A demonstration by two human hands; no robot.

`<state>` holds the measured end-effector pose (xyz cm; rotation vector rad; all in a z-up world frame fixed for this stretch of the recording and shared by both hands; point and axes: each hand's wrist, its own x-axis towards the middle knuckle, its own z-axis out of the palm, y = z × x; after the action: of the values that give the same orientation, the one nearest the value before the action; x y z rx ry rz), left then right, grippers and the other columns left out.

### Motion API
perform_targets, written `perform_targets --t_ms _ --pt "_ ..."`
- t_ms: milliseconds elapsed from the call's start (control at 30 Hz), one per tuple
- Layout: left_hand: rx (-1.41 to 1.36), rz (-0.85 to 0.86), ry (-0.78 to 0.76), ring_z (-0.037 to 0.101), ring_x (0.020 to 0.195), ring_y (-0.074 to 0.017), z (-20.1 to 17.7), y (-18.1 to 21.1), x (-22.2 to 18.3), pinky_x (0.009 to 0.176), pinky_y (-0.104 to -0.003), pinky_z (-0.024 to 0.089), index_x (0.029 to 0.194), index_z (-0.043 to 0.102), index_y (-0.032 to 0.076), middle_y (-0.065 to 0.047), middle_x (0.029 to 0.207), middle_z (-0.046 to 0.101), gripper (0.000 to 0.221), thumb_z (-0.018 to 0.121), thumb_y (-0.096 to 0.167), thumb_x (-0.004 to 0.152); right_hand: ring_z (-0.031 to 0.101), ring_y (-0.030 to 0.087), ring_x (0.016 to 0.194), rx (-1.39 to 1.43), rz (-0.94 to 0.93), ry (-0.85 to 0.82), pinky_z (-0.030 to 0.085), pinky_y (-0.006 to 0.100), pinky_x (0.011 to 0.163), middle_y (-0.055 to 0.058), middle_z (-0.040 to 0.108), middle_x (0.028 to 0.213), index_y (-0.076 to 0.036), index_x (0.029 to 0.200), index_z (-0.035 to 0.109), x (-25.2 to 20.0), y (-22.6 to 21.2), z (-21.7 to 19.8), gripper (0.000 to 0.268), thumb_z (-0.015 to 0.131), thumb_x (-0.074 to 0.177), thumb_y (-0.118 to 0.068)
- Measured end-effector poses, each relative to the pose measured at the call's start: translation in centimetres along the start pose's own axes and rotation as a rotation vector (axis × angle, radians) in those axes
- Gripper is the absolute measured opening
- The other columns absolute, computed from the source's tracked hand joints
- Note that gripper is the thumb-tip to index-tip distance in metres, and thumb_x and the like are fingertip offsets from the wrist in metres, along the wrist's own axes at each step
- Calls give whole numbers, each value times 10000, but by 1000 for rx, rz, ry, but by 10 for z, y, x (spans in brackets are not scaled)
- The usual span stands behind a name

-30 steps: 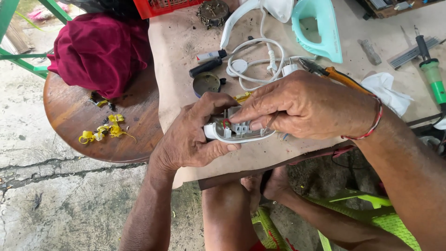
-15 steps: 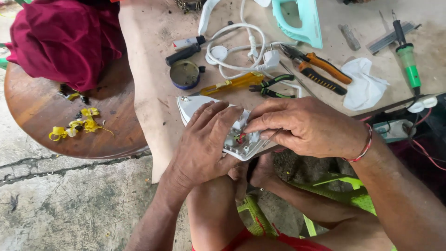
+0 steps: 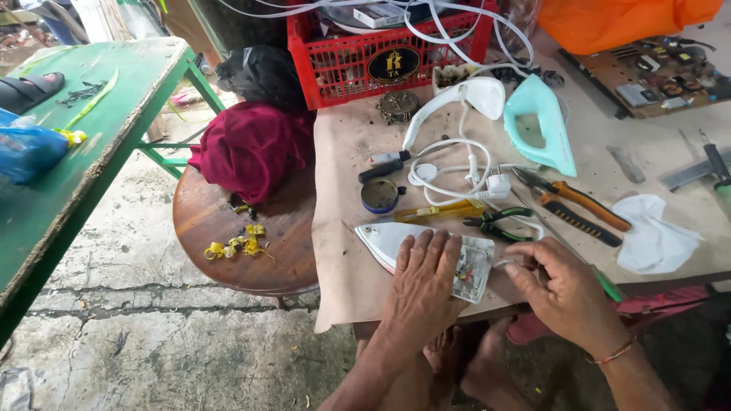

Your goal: Reconnecting the power cord to the internal terminal block of an electric iron.

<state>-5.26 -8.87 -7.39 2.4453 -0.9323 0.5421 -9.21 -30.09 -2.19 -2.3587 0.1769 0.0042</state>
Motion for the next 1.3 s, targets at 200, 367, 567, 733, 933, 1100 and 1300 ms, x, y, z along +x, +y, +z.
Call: perform_targets --t_ms 200,367,567,733,933,1100,1300 --pt "-32 -31 -19 411 1401 -444 1 1 -3 1216 -588 229 1471 418 -13 -258 1463 490 947 744 546 780 679 326 997 -266 -357 317 536 462 777 98 681 1157 -86 1245 638 43 64 21 278 494 1051 -224" --pt "-91 -12 0 379 1433 -495 -1 -1 -6 1206 -627 207 1463 431 -16 -287 1513 462 926 624 637 835 674 292 1045 -262 -464 425 553 415 823 97 692 1147 -84 1260 700 71 92 36 270 558 1051 -176" --pt "-155 9 38 423 1413 -480 -5 -9 -6 1186 -616 248 1454 503 45 -240 1466 528 800 572 629 911 671 329 942 -253 -531 492 547 450 800 101 655 1012 -157 1265 750 71 93 34 289 560 1068 -247" --pt "-285 -23 43 491 1363 -453 -12 -9 -3 1180 -600 268 1437 573 107 -200 1386 611 736 561 637 926 654 413 967 -236 -601 500 562 491 807 118 624 1007 -210 1269 772 61 88 30 266 611 1066 -267" --pt "-399 -18 -20 591 1284 -390 -21 -24 20 1097 -578 337 1383 618 127 -141 1322 681 481 545 285 935 600 424 984 -62 -559 488 512 495 878 155 573 1029 -159 1279 778 55 83 30 268 683 1029 -142" --pt "-368 129 -180 647 1221 -369 -17 -29 40 1058 -565 394 1207 710 140 -121 1208 728 406 730 289 829 635 317 951 54 -539 542 514 390 850 132 583 1028 -126 1288 776 46 74 28 262 672 1050 -86" --pt "-167 87 -296 647 1186 -360 -31 -11 47 1014 -546 453 1154 739 98 -145 1230 699 357 692 310 871 697 332 905 83 -642 529 586 434 785 172 680 1063 -17 1222 749 16 43 27 228 682 1004 -11"
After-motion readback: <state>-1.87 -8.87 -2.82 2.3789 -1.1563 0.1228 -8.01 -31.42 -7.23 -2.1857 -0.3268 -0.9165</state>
